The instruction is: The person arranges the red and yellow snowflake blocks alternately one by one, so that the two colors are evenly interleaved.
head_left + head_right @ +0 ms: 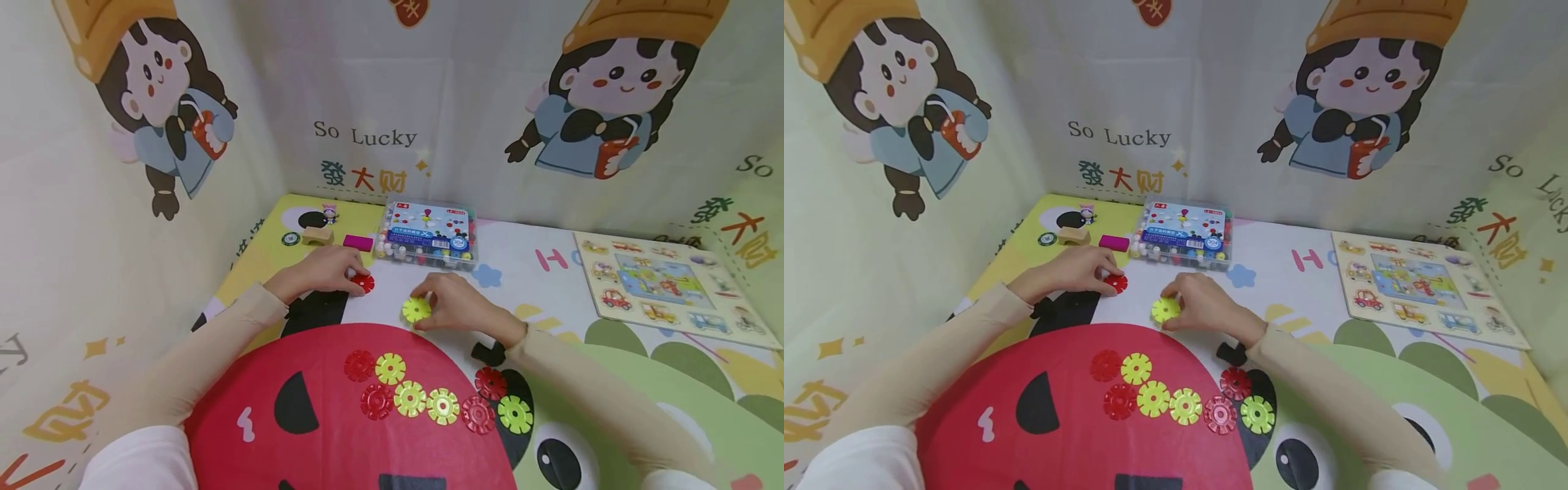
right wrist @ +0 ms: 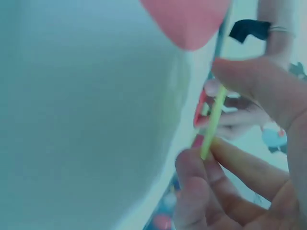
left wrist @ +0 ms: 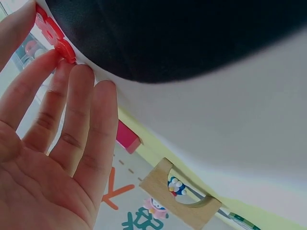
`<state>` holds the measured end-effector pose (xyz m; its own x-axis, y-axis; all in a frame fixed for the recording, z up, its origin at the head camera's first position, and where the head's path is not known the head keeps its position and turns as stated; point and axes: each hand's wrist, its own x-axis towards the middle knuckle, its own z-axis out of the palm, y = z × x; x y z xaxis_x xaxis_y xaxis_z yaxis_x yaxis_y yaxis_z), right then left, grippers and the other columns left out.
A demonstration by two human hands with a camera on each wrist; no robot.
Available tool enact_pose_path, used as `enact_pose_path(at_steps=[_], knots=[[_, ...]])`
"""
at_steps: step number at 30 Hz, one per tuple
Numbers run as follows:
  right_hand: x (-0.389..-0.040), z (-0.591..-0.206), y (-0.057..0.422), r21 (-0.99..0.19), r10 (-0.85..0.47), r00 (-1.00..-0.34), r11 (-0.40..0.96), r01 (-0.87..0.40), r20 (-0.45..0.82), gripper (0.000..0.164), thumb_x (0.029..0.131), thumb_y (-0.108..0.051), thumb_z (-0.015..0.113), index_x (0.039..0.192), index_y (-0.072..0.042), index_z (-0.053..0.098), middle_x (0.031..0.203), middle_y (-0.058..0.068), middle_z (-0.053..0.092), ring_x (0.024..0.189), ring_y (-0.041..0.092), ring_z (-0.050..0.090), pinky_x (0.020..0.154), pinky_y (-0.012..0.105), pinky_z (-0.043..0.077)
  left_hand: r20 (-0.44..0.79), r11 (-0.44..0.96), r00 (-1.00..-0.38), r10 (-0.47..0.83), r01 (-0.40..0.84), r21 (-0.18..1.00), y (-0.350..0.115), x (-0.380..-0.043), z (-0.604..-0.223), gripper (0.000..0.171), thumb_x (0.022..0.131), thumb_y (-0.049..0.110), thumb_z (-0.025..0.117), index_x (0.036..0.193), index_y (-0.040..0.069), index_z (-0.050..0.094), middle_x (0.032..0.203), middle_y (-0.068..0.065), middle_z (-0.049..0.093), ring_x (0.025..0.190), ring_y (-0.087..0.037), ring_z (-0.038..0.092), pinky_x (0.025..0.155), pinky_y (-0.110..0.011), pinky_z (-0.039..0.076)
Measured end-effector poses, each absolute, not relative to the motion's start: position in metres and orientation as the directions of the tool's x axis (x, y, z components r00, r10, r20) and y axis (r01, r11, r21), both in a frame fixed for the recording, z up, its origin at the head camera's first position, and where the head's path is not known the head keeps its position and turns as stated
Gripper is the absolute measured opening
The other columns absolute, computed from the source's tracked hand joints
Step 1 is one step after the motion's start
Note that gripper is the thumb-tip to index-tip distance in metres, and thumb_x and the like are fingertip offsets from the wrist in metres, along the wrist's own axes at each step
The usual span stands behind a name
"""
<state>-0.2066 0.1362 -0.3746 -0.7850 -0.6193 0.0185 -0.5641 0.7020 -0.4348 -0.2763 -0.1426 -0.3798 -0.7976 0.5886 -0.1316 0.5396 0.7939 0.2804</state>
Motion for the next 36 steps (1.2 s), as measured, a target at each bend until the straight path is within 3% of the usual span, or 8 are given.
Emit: enact_pose_path(at_steps=[6,11,18,25,31,34,36], knots=[[-0.24,-0.385,0.093,-0.409,-0.626,-0.78,0.709,-0.575,0.011,0.05,0.072,-0.039,0.081,0.113,-0.013,0.07,0.087,-0.002,0.067,0.071,0.012,0.05,0.059,0.024,0.04,-0.121,0.789,-0.794,0.595,0.55,0.275,-0.143,-0.275,-0.381,0.05,0.073,0.048,0.077,0.118,0.028,0.068,0.102,0.006,0.061,0.085,-0.011,0.054,0.069,-0.026,0.047],[-0.251,-0.386,0.084,-0.391,-0.608,-0.793,0.74,-0.548,-0.04,0.051,0.073,-0.037,0.081,0.117,-0.014,0.069,0.079,-0.002,0.063,0.073,0.013,0.049,0.058,0.025,0.038,-0.122,0.781,-0.786,0.606,0.56,0.277,-0.141,-0.275,-0.382,0.05,0.074,0.048,0.076,0.119,0.029,0.067,0.104,0.006,0.06,0.085,-0.01,0.054,0.068,-0.025,0.047],[-0.253,-0.387,0.08,-0.378,-0.613,-0.788,0.744,-0.551,-0.061,0.048,0.078,-0.03,0.077,0.122,-0.016,0.065,0.093,0.006,0.058,0.083,0.014,0.046,0.063,0.025,0.037,-0.123,0.776,-0.785,0.607,0.552,0.305,-0.144,-0.274,-0.382,0.049,0.074,0.046,0.077,0.119,0.03,0.067,0.105,0.006,0.06,0.083,-0.01,0.055,0.068,-0.024,0.048],[-0.248,-0.386,0.078,-0.36,-0.582,-0.81,0.771,-0.525,-0.066,0.046,0.082,-0.027,0.074,0.126,-0.018,0.063,0.106,0.008,0.056,0.094,0.015,0.049,0.07,0.025,0.045,-0.102,0.768,-0.784,0.613,0.56,0.312,-0.144,-0.276,-0.383,0.05,0.073,0.049,0.076,0.12,0.032,0.066,0.104,0.007,0.059,0.08,-0.011,0.054,0.066,-0.026,0.047],[-0.242,-0.382,0.08,-0.368,-0.57,-0.819,0.775,-0.513,-0.06,0.055,0.08,-0.034,0.075,0.131,-0.02,0.059,0.119,0.008,0.055,0.104,0.015,0.052,0.075,0.026,0.05,-0.091,0.771,-0.792,0.604,0.551,0.32,-0.142,-0.275,-0.381,0.05,0.072,0.05,0.077,0.118,0.032,0.067,0.097,0.006,0.06,0.076,-0.011,0.053,0.061,-0.025,0.046],[-0.23,-0.375,0.081,-0.377,-0.59,-0.807,0.756,-0.536,-0.035,0.056,0.078,-0.038,0.076,0.128,-0.021,0.061,0.119,0.006,0.057,0.1,0.014,0.054,0.073,0.026,0.051,-0.056,0.761,-0.791,0.609,0.563,0.323,-0.138,-0.274,-0.379,0.049,0.072,0.049,0.077,0.116,0.031,0.068,0.096,0.005,0.063,0.08,-0.01,0.055,0.061,-0.025,0.047],[-0.216,-0.371,0.08,-0.379,-0.644,-0.764,0.714,-0.588,-0.027,0.05,0.079,-0.038,0.075,0.124,-0.021,0.064,0.116,0.004,0.06,0.094,0.013,0.057,0.071,0.025,0.05,-0.034,0.747,-0.779,0.626,0.586,0.314,-0.134,-0.274,-0.377,0.048,0.073,0.049,0.076,0.117,0.03,0.068,0.101,0.006,0.065,0.086,-0.01,0.056,0.065,-0.025,0.049]])
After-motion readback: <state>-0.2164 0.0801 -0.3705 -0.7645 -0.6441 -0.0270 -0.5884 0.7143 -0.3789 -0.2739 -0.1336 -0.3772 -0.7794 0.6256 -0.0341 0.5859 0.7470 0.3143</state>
